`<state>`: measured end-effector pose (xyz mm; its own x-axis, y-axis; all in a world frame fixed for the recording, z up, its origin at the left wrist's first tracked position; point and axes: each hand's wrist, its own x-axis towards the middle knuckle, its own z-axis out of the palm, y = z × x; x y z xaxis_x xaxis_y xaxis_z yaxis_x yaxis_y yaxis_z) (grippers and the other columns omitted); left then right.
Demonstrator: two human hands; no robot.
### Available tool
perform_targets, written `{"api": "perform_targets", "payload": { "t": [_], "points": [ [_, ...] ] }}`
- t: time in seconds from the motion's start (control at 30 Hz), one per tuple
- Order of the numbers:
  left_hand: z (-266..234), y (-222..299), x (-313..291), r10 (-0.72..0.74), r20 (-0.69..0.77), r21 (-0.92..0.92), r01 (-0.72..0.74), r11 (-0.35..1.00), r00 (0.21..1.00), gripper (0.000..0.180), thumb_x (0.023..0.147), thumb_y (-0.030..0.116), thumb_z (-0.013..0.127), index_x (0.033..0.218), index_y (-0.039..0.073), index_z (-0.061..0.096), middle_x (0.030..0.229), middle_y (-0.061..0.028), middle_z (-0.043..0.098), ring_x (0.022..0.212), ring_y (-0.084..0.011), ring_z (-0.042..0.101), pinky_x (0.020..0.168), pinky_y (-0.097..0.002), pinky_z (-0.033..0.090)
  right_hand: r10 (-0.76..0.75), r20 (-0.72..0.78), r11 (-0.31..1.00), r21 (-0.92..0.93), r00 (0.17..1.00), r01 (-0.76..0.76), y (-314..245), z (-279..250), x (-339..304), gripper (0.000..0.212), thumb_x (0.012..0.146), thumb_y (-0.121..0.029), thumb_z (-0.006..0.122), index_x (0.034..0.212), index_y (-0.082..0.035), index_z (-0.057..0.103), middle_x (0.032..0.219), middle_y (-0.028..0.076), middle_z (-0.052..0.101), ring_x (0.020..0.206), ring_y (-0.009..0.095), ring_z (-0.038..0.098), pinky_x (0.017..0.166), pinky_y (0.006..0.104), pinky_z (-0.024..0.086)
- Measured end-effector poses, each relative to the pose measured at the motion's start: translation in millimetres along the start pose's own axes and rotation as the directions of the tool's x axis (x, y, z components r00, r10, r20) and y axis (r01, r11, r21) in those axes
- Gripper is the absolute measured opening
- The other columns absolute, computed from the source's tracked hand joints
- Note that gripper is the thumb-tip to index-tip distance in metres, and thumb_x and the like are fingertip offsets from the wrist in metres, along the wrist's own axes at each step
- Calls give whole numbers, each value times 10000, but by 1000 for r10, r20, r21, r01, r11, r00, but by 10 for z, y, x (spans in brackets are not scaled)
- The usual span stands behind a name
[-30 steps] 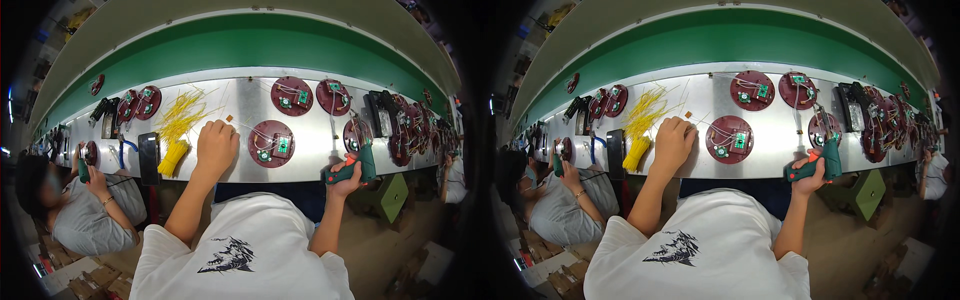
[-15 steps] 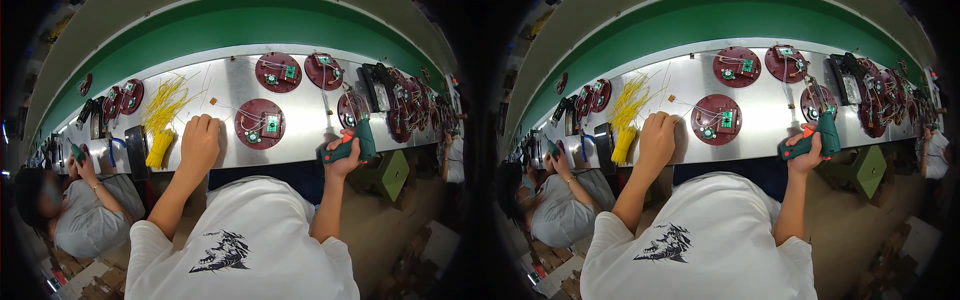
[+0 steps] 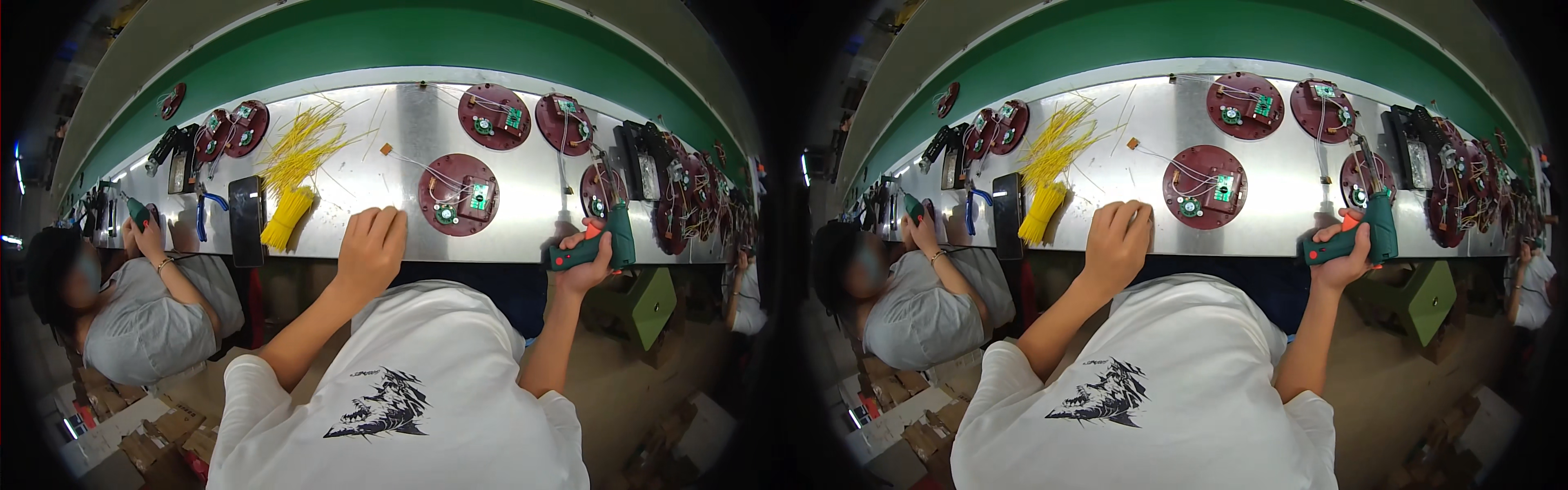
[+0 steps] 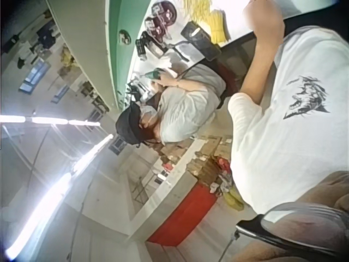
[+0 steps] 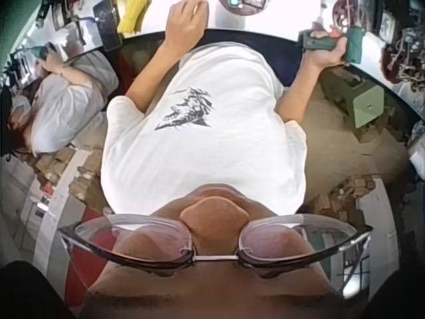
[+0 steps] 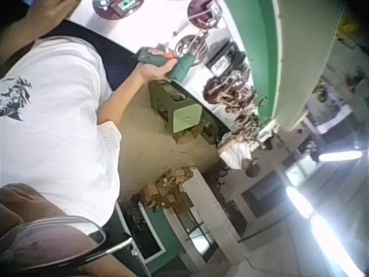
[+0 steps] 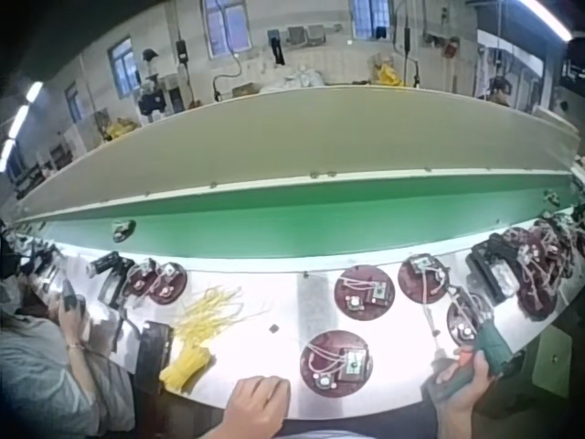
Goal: Soldering wires onto small circuit boards at a factory assembly line.
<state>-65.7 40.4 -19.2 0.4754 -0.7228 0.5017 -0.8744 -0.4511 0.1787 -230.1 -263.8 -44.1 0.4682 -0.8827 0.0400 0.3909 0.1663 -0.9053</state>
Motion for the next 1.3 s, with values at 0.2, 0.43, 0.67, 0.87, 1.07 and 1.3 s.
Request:
{"api": "perform_targets", "payload": {
  "t": [0.2, 0.43, 0.67, 0.87, 1.07, 1.3],
  "points": [
    [-194, -67, -371, 152, 35, -118, -147, 982, 988, 391, 767, 45, 786, 1134, -50, 693, 1130, -135, 660, 1002, -323, 601, 849, -414, 493, -16, -11, 1000, 1, 1000, 16, 4, -6, -22, 381, 1084, -342, 423, 1166, 7, 552, 1095, 139, 599, 610, 154, 571, 576, 334, 502],
    [-219, 48, -122, -42, -66, -53, 39, 998, 997, 419, 807, 134, 789, 1171, -41, 675, 1102, -118, 657, 967, -319, 593, 845, -436, 483, -34, -18, 999, -19, 999, 33, 11, -25, -15, 380, 1082, -344, 425, 1153, 5, 555, 1087, 138, 598, 601, 151, 571, 573, 329, 505],
    [-118, 278, -6, -99, 97, 7, 99, 995, 990, 475, 808, 203, 810, 1194, -39, 680, 1105, -114, 656, 966, -308, 575, 877, -430, 469, -17, -6, 1000, 11, 1000, 17, -15, 7, -36, 368, 1078, -335, 424, 1144, 0, 560, 1085, 136, 596, 599, 150, 575, 566, 329, 505],
    [-74, -9, -331, 194, 21, -95, -192, 977, 981, 414, 780, 144, 789, 1136, -51, 707, 1074, -115, 664, 928, -285, 594, 820, -406, 499, -27, 5, 999, 24, 1000, 26, 15, -14, -54, 361, 1071, -337, 430, 1142, -10, 564, 1100, 137, 592, 595, 152, 574, 561, 326, 502],
    [0, -78, -316, 313, -118, -239, -332, 912, 943, 281, 729, -35, 772, 1008, -14, 747, 935, -110, 672, 774, -272, 610, 639, -352, 505, -45, -4, 999, 21, 999, 46, 1, -21, -57, 356, 1064, -337, 445, 1139, -11, 567, 1096, 139, 603, 583, 154, 570, 547, 331, 495],
    [-143, 140, 256, 74, -120, -326, -109, 939, 990, 317, 678, -85, 707, 986, -16, 728, 892, -94, 647, 725, -250, 605, 611, -357, 501, 11, 92, 995, -101, 996, -2, -367, 167, -296, 372, 1033, -276, 521, 1220, 41, 575, 1129, 179, 635, 607, 172, 609, 520, 324, 500]
  ]
}}
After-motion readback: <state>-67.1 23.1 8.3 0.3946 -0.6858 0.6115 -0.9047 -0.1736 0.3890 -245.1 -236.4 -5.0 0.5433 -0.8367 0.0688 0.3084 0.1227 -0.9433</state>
